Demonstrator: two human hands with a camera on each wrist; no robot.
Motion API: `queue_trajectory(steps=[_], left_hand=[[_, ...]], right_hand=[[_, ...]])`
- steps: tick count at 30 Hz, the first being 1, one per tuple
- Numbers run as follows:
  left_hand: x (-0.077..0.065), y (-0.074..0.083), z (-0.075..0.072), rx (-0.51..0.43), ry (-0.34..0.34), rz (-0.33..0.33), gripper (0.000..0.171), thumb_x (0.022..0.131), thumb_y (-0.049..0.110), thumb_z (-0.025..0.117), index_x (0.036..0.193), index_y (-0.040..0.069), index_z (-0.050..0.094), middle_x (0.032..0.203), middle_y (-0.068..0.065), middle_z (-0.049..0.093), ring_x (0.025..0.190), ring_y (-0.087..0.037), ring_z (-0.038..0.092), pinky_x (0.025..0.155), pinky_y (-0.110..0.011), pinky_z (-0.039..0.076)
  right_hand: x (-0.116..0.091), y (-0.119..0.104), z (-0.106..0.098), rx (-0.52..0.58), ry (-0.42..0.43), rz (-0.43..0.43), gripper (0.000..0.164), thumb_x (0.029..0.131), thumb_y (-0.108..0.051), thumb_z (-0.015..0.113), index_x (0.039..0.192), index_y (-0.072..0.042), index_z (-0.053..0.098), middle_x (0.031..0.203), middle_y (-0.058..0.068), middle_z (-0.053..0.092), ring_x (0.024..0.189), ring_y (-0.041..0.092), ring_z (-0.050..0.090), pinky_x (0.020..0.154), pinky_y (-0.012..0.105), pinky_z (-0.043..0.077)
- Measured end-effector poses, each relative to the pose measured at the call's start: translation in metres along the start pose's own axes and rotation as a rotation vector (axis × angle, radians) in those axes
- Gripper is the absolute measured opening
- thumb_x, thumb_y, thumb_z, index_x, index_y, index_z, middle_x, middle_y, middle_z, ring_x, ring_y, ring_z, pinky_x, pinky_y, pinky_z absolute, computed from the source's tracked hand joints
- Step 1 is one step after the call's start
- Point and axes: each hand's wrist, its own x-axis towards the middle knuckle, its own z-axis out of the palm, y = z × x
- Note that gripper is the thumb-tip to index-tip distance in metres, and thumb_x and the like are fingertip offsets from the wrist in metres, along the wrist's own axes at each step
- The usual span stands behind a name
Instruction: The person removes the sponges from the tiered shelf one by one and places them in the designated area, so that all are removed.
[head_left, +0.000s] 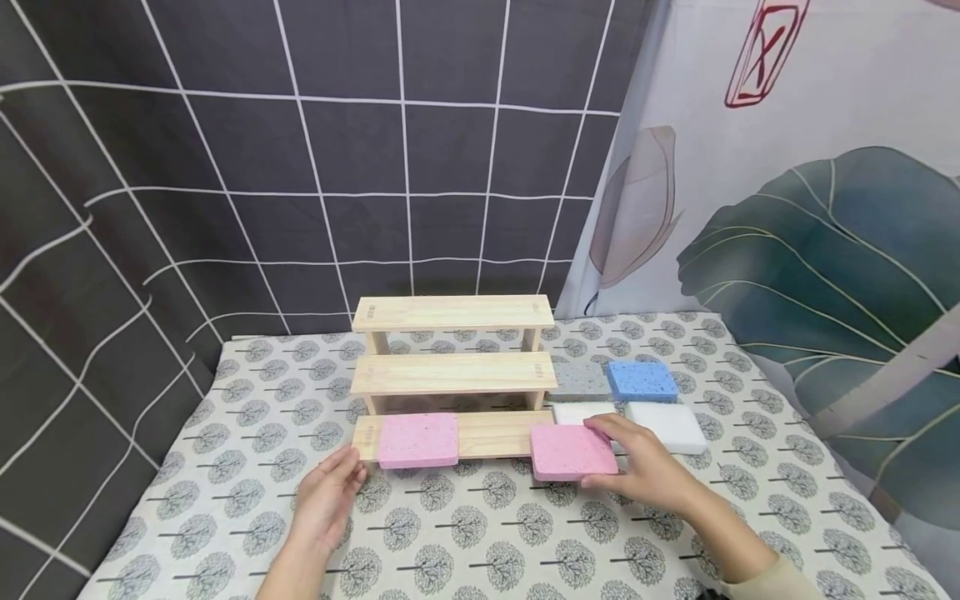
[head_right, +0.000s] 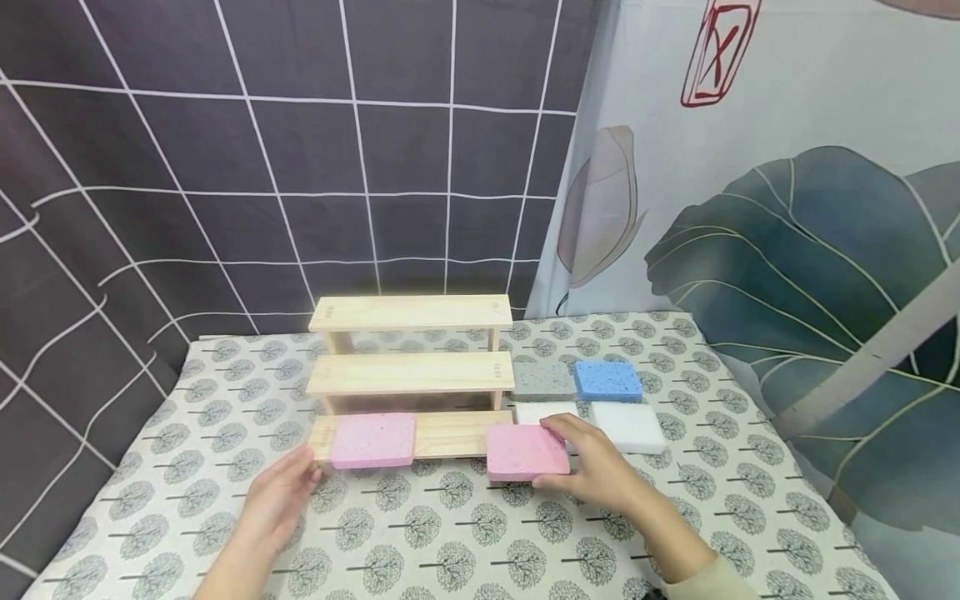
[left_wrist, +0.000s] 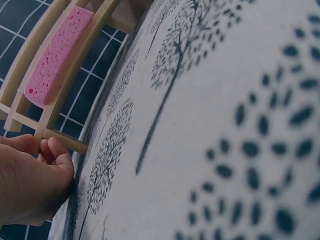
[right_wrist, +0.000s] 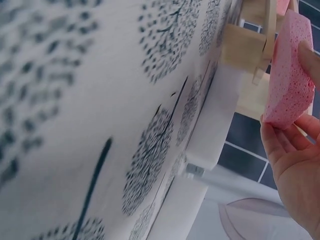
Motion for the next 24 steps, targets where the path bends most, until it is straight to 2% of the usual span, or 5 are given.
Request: queue_trajectory(steps=[10,16,24], left_hand=[[0.001,0.001,-0.001,0.000,-0.011,-0.001,0.051,0.106,0.010,0.050,0.149,-0.009,0.032,0.112,-0.001,0.056,0.100,-0.006,0.054,0.095,-0.014,0.050],[0.000,0.001,-0.001,-0.008,-0.006,-0.003,0.051,0.106,0.011,0.050,0.150,-0.009,0.032,0.110,0.000,0.056,0.099,-0.005,0.055,0.094,-0.015,0.050],[0.000,-0.001,-0.001,-0.008,-0.012,0.001,0.051,0.106,0.010,0.049,0.150,-0.010,0.031,0.111,0.000,0.055,0.099,-0.004,0.054,0.095,-0.014,0.050]], right_hand=[[-0.011,0.006,-0.007,0.010,0.014,-0.013,0.080,0.072,-0.039,0.090,0.133,0.004,0.059,0.133,0.018,0.062,0.119,0.036,0.061,0.101,0.059,0.049],[-0.018,0.009,-0.010,0.002,0.029,-0.015,0.082,0.069,-0.039,0.092,0.132,0.003,0.060,0.133,0.020,0.062,0.120,0.040,0.060,0.101,0.061,0.047],[-0.031,0.015,-0.016,-0.063,0.083,-0.029,0.081,0.064,-0.033,0.096,0.129,0.001,0.062,0.130,0.016,0.065,0.114,0.035,0.064,0.097,0.057,0.051]])
